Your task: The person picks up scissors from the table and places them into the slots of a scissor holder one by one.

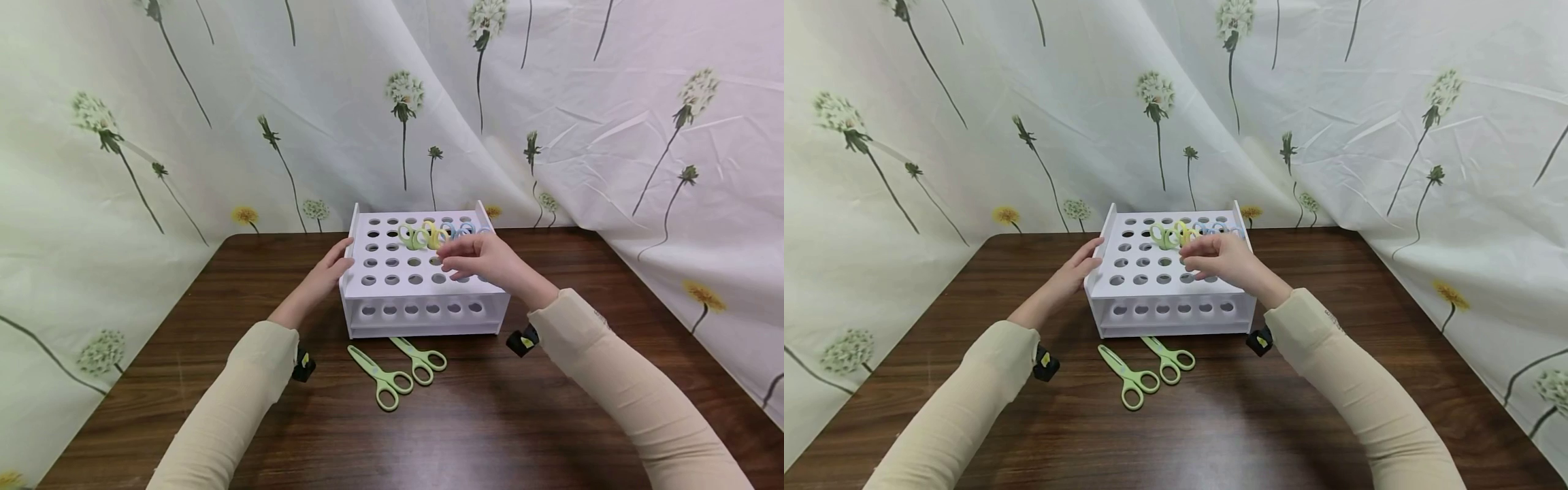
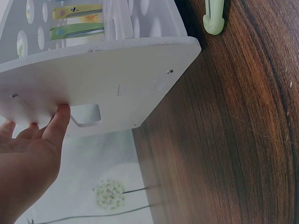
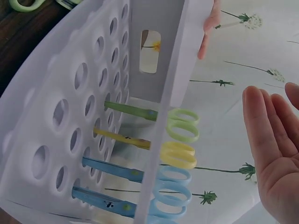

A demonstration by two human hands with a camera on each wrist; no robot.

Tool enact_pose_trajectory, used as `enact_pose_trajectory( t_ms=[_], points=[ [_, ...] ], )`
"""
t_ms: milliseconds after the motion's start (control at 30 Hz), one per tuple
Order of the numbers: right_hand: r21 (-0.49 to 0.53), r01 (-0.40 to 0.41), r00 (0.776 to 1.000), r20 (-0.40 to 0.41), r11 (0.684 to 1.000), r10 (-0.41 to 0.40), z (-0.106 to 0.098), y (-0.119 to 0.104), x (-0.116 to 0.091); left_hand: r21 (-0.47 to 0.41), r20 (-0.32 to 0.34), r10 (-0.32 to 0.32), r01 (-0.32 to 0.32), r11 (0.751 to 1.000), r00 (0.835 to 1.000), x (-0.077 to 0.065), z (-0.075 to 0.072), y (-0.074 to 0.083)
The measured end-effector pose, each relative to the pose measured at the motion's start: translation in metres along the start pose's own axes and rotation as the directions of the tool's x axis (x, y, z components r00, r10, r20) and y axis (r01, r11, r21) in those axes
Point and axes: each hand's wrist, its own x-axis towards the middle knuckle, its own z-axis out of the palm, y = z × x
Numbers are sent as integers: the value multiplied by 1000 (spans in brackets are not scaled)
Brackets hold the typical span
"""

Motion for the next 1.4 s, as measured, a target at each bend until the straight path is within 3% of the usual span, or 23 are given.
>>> enact_pose_trajectory(
  t_ms=[600,967,1400],
  points=[
    [51,34,997,64,998,-37,13,20,-10,2,-5,-9,9,1000,1000,-1,0,0],
    [20,-32,993,115,999,30,18,30,-16,-6,-7,-24,24,1000,1000,0,0,2],
    [-11,-23,982,189,1000,24,31,52,-21,1,-14,-30,30,1000,999,0,1,3]
  ],
)
